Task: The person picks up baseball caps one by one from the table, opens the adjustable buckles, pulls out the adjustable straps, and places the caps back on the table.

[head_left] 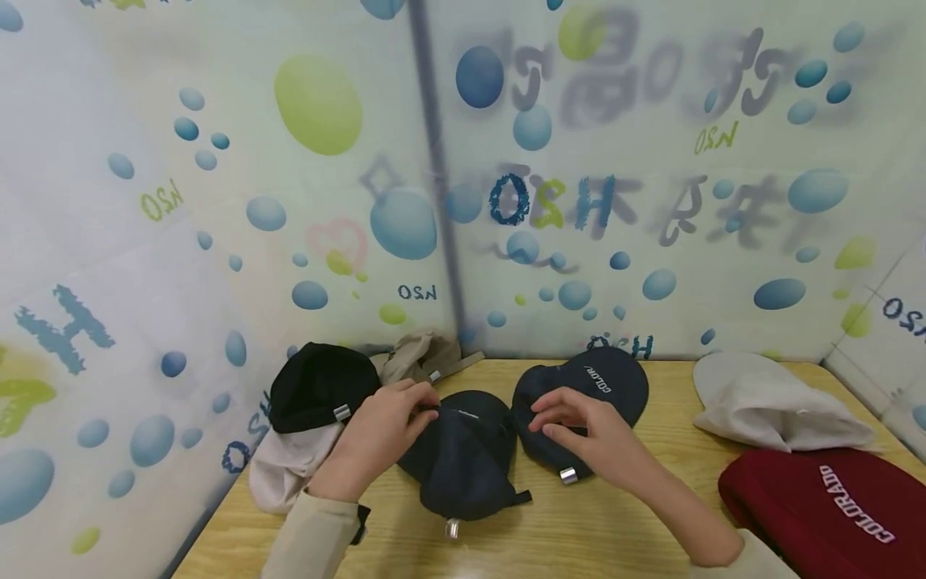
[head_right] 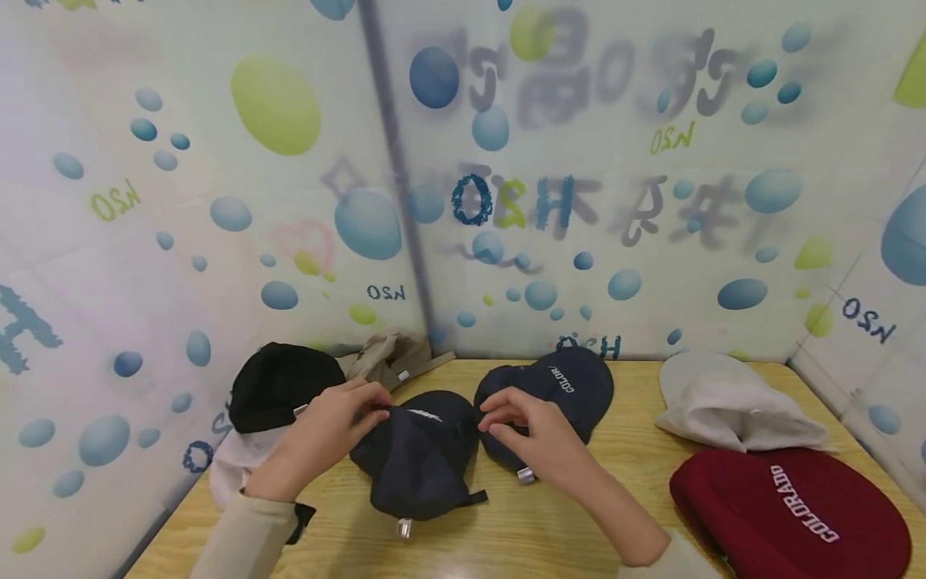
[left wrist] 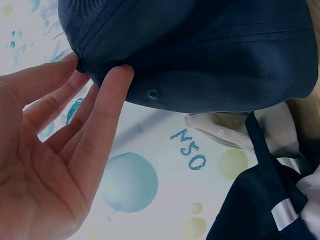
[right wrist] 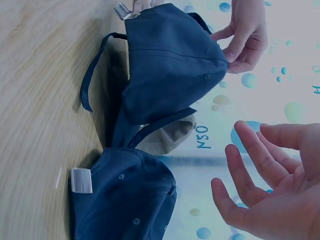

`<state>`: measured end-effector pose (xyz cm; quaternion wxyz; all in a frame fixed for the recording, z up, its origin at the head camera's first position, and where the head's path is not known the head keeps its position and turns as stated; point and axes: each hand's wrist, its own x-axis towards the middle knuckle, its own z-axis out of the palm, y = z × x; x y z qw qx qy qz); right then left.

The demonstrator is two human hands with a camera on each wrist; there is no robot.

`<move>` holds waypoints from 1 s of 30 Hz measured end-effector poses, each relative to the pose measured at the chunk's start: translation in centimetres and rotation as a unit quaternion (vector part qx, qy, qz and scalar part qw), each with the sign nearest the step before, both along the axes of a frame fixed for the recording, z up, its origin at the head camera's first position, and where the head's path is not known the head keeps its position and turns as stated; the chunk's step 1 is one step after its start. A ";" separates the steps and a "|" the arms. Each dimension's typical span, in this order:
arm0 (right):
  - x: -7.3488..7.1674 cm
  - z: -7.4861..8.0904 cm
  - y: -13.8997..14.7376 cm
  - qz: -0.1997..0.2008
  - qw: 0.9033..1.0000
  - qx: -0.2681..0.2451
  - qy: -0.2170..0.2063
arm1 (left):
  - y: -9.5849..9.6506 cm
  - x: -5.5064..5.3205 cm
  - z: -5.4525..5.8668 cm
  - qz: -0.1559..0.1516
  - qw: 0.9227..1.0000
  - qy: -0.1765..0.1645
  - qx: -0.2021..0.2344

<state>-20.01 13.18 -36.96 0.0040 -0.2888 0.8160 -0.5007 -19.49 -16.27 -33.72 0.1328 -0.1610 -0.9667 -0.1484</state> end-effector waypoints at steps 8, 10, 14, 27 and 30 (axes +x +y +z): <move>0.3 0.6 0.9 -0.017 0.999 0.035 0.019 | -0.1 -0.4 -0.9 0.005 1.000 -0.010 0.007; 0.5 0.9 1.2 -0.021 0.998 0.051 0.024 | -0.1 -0.5 -1.1 0.009 1.000 -0.014 0.006; 1.0 1.6 2.1 -0.030 0.995 0.089 0.040 | -0.2 -0.8 -1.5 0.020 0.999 -0.026 0.006; 1.4 2.8 6.4 -0.081 0.978 0.187 0.031 | -0.3 -2.2 -3.1 0.026 0.999 -0.030 0.010; 1.6 2.7 7.6 -0.091 0.973 0.210 0.031 | -0.4 -2.6 -3.2 0.030 0.999 -0.036 0.012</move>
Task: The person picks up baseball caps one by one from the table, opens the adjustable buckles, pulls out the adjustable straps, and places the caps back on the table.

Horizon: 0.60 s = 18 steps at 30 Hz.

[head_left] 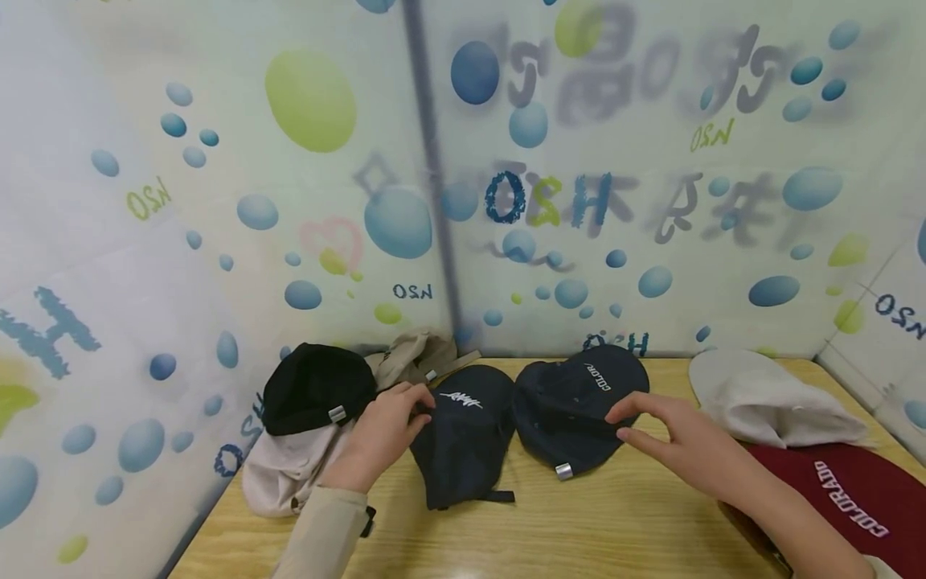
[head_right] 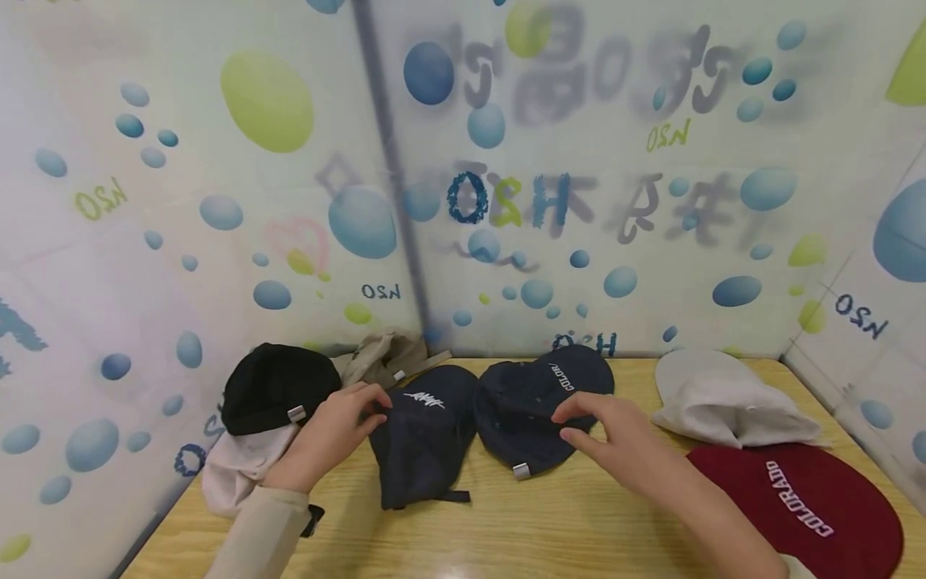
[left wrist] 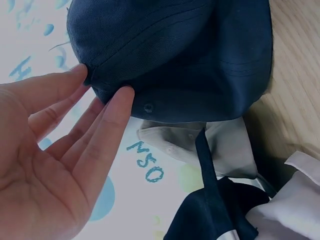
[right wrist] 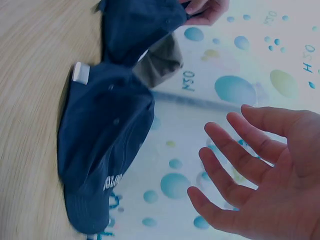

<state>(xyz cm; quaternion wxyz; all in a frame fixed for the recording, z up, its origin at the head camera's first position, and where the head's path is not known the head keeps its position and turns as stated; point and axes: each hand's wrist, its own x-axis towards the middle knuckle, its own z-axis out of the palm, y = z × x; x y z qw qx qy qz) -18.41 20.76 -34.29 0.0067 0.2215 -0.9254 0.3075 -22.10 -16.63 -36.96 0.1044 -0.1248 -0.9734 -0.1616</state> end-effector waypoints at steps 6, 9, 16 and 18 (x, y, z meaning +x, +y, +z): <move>0.4 -0.5 2.5 -0.034 0.999 0.034 0.024 | -0.2 -0.7 -0.1 0.006 1.000 -0.003 0.003; 0.4 -0.8 4.0 -0.048 0.998 0.046 0.022 | -0.4 -1.0 -0.3 0.010 1.000 -0.002 0.004; 0.8 -1.9 7.2 -0.060 0.996 0.057 0.040 | -0.7 -1.7 -0.4 0.017 1.000 -0.001 -0.007; 1.0 -2.1 7.9 -0.074 0.994 0.073 0.045 | -0.7 -2.0 -0.3 0.017 1.000 -0.002 -0.011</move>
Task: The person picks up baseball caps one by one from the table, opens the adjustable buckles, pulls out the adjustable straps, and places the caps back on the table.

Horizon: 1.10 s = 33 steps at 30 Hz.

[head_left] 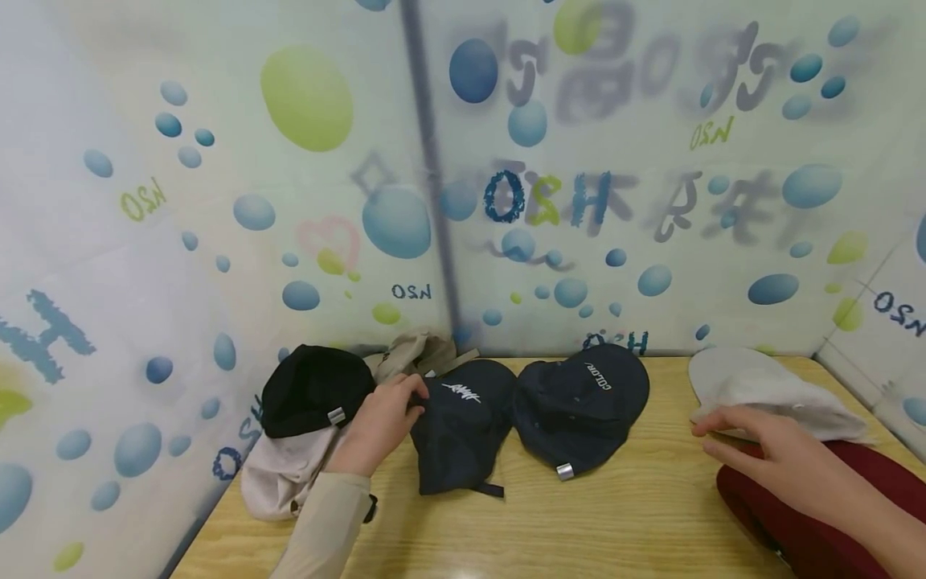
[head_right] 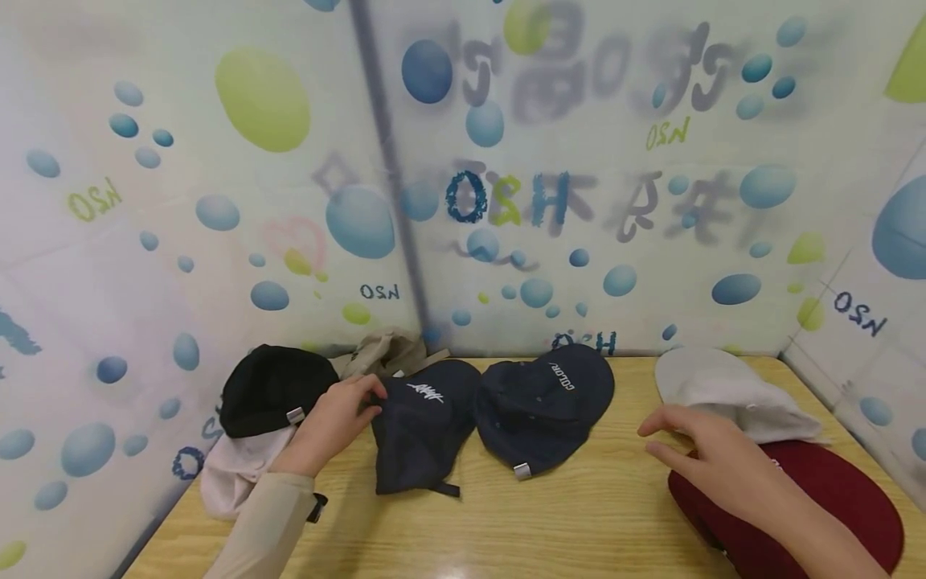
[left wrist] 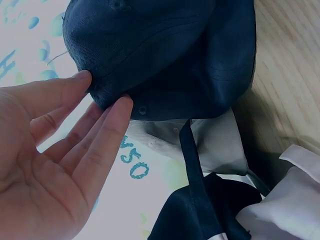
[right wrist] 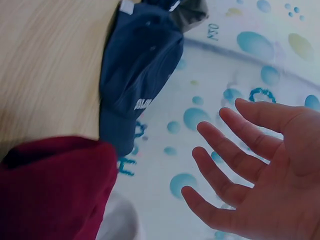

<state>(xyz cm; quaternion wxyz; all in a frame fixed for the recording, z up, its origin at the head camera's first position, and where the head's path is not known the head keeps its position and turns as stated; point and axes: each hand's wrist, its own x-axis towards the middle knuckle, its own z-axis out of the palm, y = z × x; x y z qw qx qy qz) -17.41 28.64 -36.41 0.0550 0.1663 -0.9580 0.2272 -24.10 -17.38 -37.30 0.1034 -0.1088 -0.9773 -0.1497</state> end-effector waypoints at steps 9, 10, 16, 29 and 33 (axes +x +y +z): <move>0.4 -1.2 3.2 -0.042 0.996 0.061 -0.049 | 0.0 -1.2 0.0 0.016 1.000 -0.006 -0.011; 0.5 -1.3 3.6 -0.045 0.995 0.066 -0.055 | -0.1 -1.4 0.0 0.019 1.000 -0.007 -0.011; 0.7 -2.8 5.1 -0.061 0.992 0.089 -0.064 | -0.1 -1.9 -0.2 0.036 0.999 -0.001 -0.015; 1.1 -5.6 6.5 -0.077 0.977 0.134 -0.145 | -0.1 -2.1 -0.5 0.066 0.997 0.003 -0.035; 1.1 -6.0 6.6 -0.076 0.971 0.143 -0.174 | -0.1 -1.8 -0.4 0.064 0.997 0.011 -0.038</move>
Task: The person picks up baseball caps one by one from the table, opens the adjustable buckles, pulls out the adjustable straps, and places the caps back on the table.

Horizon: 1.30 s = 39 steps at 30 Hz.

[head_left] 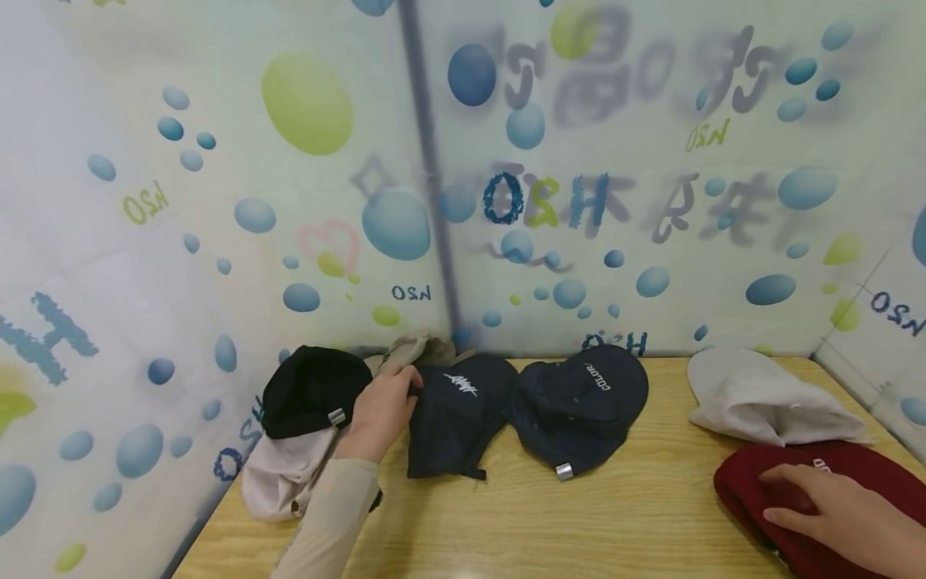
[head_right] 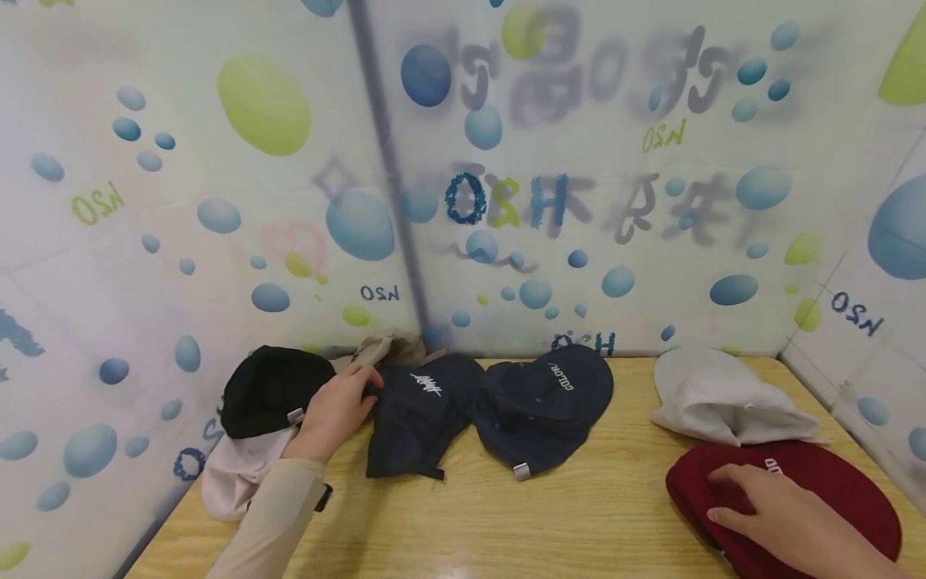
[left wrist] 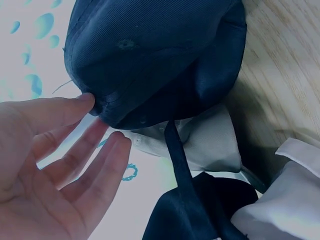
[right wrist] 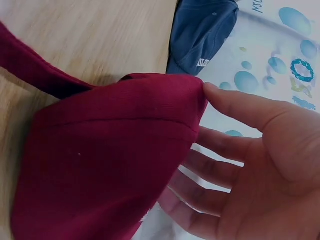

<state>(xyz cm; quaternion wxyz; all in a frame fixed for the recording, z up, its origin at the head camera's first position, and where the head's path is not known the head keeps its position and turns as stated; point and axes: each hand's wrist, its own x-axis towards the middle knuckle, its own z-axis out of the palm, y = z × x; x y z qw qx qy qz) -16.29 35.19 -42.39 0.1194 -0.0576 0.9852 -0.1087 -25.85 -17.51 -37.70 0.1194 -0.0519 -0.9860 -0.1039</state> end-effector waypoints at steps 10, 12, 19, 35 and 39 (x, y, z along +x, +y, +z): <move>0.5 0.2 -0.8 0.000 1.000 0.003 -0.009 | 0.0 0.9 0.4 -0.004 1.000 0.014 -0.009; 0.4 0.1 -0.8 -0.002 1.000 -0.001 -0.008 | 0.0 1.1 0.4 -0.005 1.000 0.019 -0.012; 0.1 -0.4 -0.4 -0.009 1.000 -0.018 -0.002 | 0.2 1.7 0.7 -0.010 0.999 0.033 -0.014; -0.4 2.5 -2.4 0.015 0.994 -0.016 0.109 | 0.8 2.9 1.5 -0.033 0.997 0.065 -0.012; -0.6 3.1 -2.9 0.030 0.991 -0.019 0.132 | 1.0 3.1 1.6 -0.035 0.997 0.063 -0.012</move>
